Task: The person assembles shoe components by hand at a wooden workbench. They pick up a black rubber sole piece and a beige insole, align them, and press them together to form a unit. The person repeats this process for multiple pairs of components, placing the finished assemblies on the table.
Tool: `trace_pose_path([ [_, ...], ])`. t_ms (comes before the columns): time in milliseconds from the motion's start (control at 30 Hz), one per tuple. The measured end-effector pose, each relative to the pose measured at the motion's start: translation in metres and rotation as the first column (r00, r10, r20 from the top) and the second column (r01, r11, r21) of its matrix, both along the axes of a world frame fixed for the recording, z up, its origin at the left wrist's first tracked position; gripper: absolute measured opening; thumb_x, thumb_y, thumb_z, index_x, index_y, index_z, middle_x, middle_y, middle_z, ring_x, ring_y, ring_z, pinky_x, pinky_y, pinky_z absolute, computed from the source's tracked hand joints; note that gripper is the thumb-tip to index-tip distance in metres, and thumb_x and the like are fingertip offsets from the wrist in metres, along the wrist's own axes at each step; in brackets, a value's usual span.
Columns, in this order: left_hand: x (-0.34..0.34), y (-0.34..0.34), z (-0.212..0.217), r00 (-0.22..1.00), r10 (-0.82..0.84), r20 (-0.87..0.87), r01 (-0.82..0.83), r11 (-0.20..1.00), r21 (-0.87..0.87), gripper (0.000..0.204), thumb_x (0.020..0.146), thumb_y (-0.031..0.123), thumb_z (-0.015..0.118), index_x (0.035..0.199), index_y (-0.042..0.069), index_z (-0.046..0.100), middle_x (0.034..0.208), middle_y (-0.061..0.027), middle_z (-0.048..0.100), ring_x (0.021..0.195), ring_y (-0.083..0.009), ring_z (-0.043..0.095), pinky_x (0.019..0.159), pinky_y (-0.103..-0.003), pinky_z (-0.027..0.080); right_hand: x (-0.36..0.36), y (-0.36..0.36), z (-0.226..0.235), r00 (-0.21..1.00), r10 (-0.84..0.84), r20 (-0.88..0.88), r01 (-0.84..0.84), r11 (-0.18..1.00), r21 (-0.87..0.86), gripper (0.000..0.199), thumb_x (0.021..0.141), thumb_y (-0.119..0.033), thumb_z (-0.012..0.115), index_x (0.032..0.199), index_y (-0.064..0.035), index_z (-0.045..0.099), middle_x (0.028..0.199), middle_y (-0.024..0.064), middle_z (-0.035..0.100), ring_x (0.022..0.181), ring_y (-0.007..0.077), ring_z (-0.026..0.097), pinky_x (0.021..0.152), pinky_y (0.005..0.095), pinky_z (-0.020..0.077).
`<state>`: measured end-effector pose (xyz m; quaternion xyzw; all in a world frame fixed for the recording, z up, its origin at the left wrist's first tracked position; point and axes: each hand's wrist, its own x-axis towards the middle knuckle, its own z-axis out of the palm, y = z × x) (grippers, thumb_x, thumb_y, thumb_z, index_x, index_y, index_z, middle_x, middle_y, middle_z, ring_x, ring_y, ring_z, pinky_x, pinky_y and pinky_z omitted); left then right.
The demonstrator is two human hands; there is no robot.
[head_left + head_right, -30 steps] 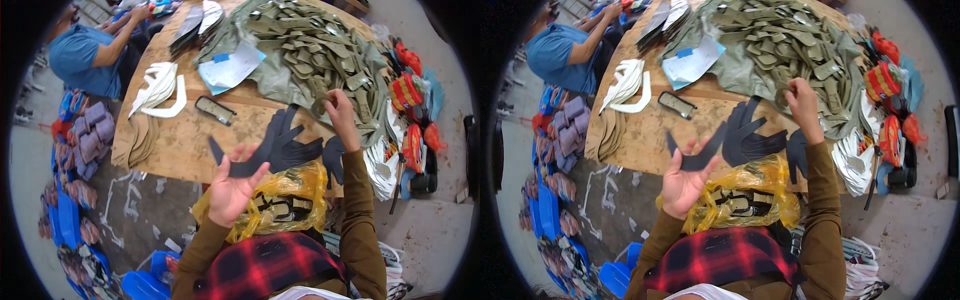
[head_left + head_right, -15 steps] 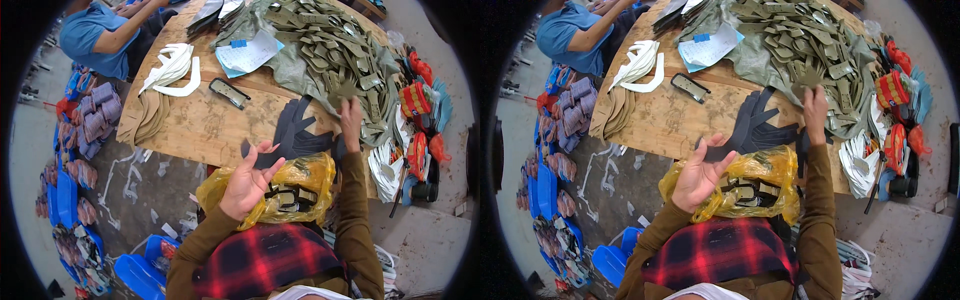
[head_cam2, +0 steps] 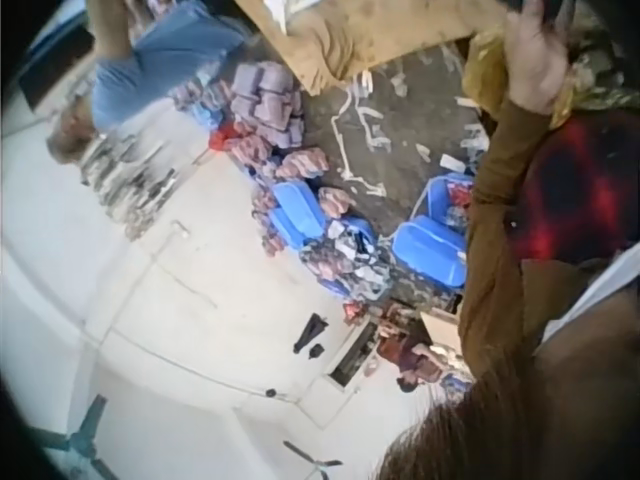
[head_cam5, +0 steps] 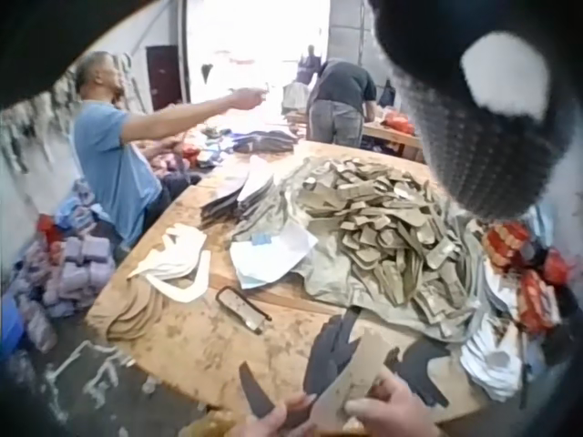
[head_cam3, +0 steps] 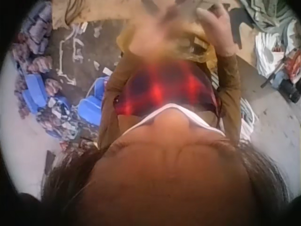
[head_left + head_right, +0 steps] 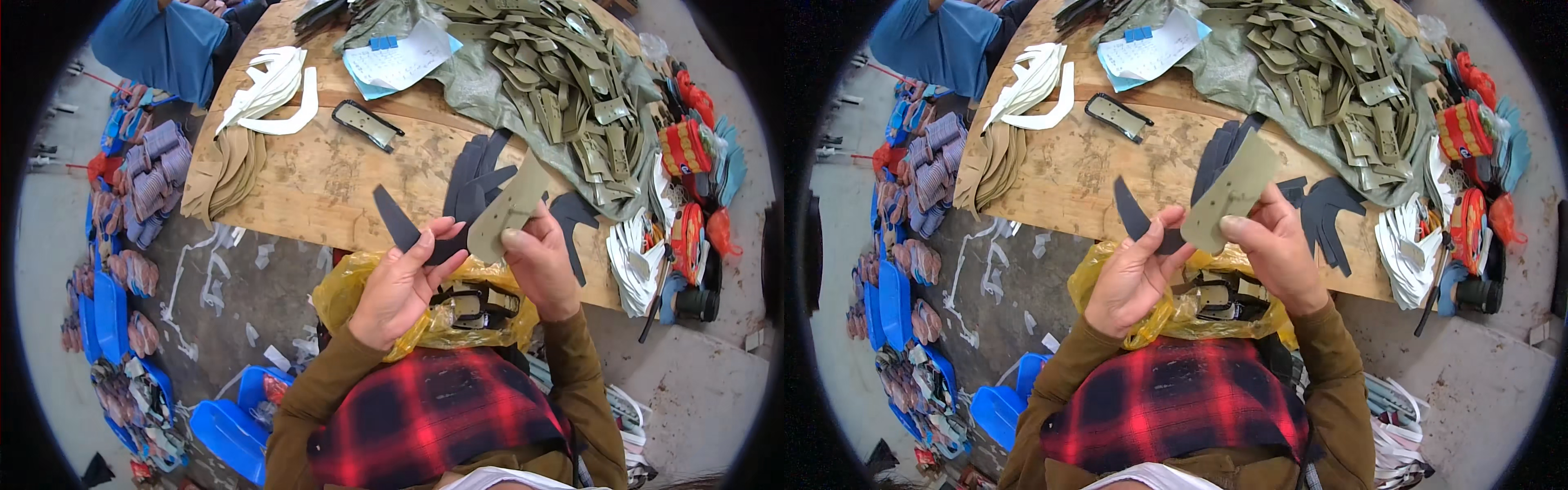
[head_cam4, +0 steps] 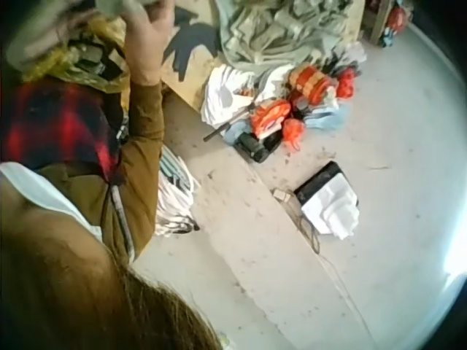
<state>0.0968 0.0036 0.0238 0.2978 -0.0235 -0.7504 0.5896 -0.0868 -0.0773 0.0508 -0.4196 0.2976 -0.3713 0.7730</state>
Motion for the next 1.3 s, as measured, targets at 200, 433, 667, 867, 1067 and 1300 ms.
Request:
trace_pose_path([
  [200,0.002,0.002,-0.002,0.993,-0.019,-0.117,0.02,1.0,0.009,0.039,0.106,0.026,0.041,0.132,-0.003,0.049,0.129,-0.0124,0.056,0.12,-0.0197,0.055,0.105,-0.037,0.047,0.002,0.016,-0.004,0.95,0.0,-0.312,-0.115,0.929,-0.351,0.044,0.092,0.001,0.06,0.133,0.0014,0.044,0.12,0.0094,0.059,0.11,0.0162,0.059,0.096,0.032,0.0481],
  [433,0.004,0.001,0.001,0.984,-0.07,-0.167,0.068,0.998,-0.015,0.045,0.107,0.032,0.033,0.135,-0.001,0.045,0.131,-0.0129,0.055,0.12,-0.0219,0.055,0.106,-0.039,0.045,0.004,0.007,-0.001,0.89,-0.079,-0.45,-0.257,0.728,-0.636,0.033,0.088,-0.002,0.066,0.119,0.004,0.055,0.099,0.0112,0.062,0.087,0.0194,0.066,0.075,0.0306,0.0526],
  [667,-0.001,0.0,-0.002,0.971,-0.107,-0.216,0.108,0.994,-0.005,0.046,0.108,0.034,0.03,0.138,0.002,0.044,0.132,-0.0108,0.054,0.121,-0.0221,0.054,0.107,-0.041,0.043,0.005,0.003,-0.003,0.853,-0.202,-0.48,-0.331,0.501,-0.799,0.035,0.082,-0.003,0.069,0.114,0.0035,0.056,0.088,0.0121,0.062,0.066,0.0224,0.061,0.058,0.033,0.0478],
  [867,-0.003,-0.001,-0.004,0.973,-0.113,-0.2,0.116,0.993,0.005,0.047,0.108,0.035,0.03,0.139,0.003,0.044,0.129,-0.0092,0.054,0.12,-0.0217,0.054,0.107,-0.041,0.042,0.005,0.003,-0.007,0.849,-0.231,-0.476,-0.328,0.477,-0.815,0.036,0.08,-0.005,0.07,0.112,0.0032,0.056,0.084,0.0121,0.061,0.065,0.0234,0.061,0.056,0.0334,0.0469],
  [1067,-0.003,-0.002,-0.002,0.976,-0.109,-0.189,0.114,0.993,0.014,0.047,0.108,0.035,0.031,0.139,0.002,0.043,0.131,-0.0089,0.052,0.12,-0.0216,0.054,0.107,-0.041,0.043,0.004,0.002,-0.01,0.847,-0.248,-0.471,-0.321,0.468,-0.823,0.036,0.08,-0.005,0.071,0.112,0.0036,0.057,0.083,0.0123,0.061,0.065,0.0237,0.061,0.056,0.0337,0.0468],
  [1300,-0.003,-0.003,-0.004,0.979,-0.12,-0.164,0.123,0.992,0.004,0.047,0.107,0.034,0.032,0.14,0.001,0.042,0.13,-0.0089,0.053,0.118,-0.0206,0.055,0.105,-0.039,0.045,0.004,0.002,-0.011,0.84,-0.246,-0.484,-0.335,0.467,-0.819,0.035,0.08,-0.004,0.071,0.111,0.0032,0.057,0.085,0.0132,0.061,0.066,0.0251,0.063,0.057,0.0349,0.0484],
])
